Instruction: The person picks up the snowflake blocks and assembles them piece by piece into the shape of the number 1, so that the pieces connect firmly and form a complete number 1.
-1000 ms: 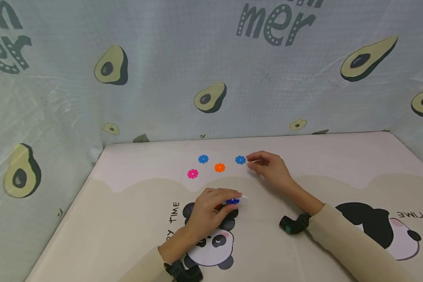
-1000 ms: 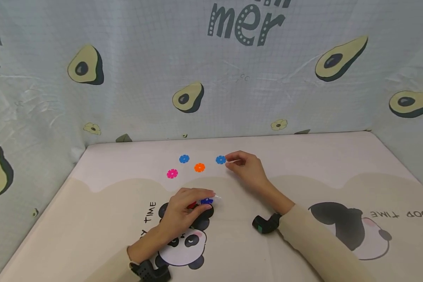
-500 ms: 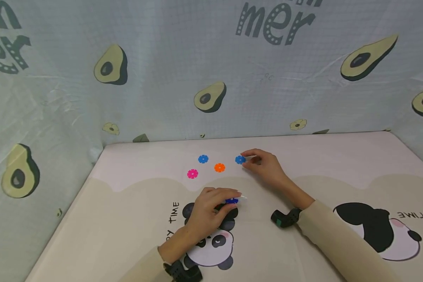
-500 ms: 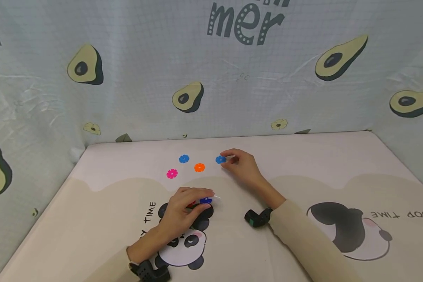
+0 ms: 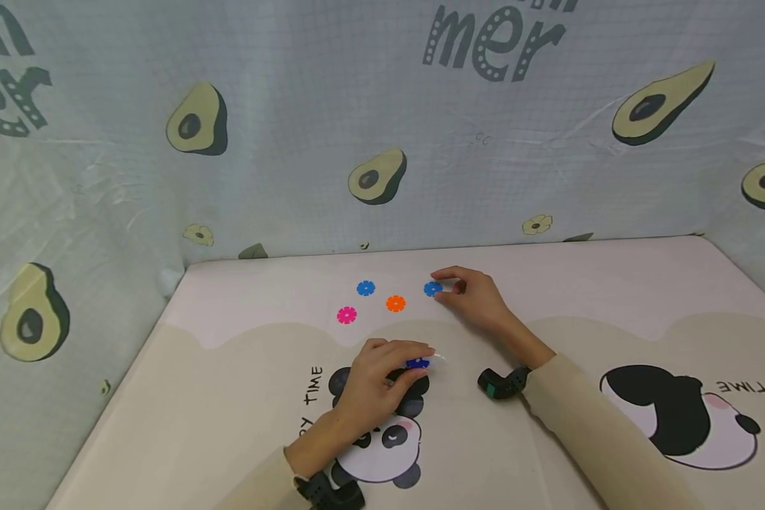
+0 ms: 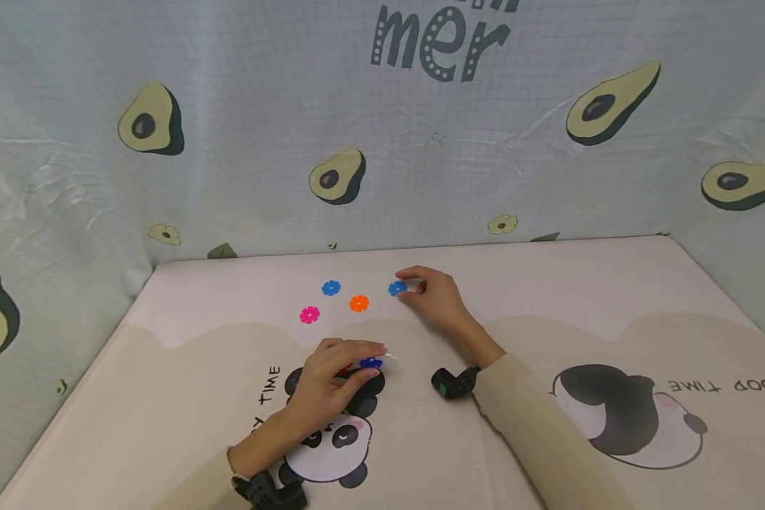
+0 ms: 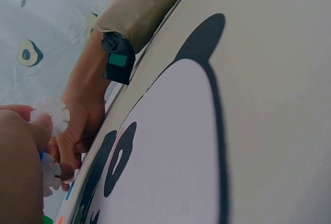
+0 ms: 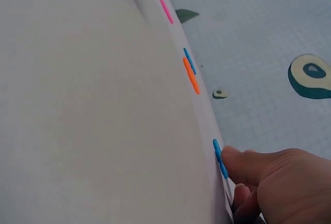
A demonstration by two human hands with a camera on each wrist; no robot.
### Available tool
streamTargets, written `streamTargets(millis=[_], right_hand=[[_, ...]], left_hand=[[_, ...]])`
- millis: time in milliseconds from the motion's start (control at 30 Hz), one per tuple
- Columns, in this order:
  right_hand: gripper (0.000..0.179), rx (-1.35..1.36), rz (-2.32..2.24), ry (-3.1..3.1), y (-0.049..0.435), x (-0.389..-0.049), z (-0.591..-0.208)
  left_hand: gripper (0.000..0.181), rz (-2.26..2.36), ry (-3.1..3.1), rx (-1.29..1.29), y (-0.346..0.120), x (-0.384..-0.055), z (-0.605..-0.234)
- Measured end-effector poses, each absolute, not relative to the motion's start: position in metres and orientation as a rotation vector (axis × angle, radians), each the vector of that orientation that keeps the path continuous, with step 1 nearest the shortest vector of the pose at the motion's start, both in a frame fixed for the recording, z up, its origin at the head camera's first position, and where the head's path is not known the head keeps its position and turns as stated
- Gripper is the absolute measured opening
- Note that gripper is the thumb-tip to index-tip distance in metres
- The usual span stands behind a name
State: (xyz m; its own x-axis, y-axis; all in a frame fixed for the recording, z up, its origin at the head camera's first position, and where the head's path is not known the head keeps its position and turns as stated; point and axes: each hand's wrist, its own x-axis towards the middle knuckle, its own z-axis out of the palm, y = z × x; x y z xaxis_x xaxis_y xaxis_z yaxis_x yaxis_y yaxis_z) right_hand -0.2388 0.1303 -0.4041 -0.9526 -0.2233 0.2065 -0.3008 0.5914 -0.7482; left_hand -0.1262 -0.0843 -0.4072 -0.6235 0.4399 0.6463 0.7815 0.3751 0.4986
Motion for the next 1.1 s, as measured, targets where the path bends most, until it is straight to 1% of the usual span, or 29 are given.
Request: streamTargets(millis=[300,633,967,1100], right_hand=[[0.027,0.487,1.268,-2.711,0.126,-0.241,-0.404],[0.031,0.465,1.242,-2.743,0.125,-0.240,-0.401],[0.020,0.524,1.300,-2.784,0.135,-0.234,-0.397],[0.023,0.534,1.307,-2.791,0.136,-0.230,-0.395]], left_hand=[[0.030,-1.170,-2.243,-1.057,-0.084,-0.126,-0.407],[0.030,-1.168,-2.241,-1.053,-0.084,-0.126,-0.407],[0.028,-1.157,-2.243,-1.055,-0.084,-0.126,-0.407],[0.029,-1.158,-2.255,-1.049,-0.084,-0.126,-0.408]])
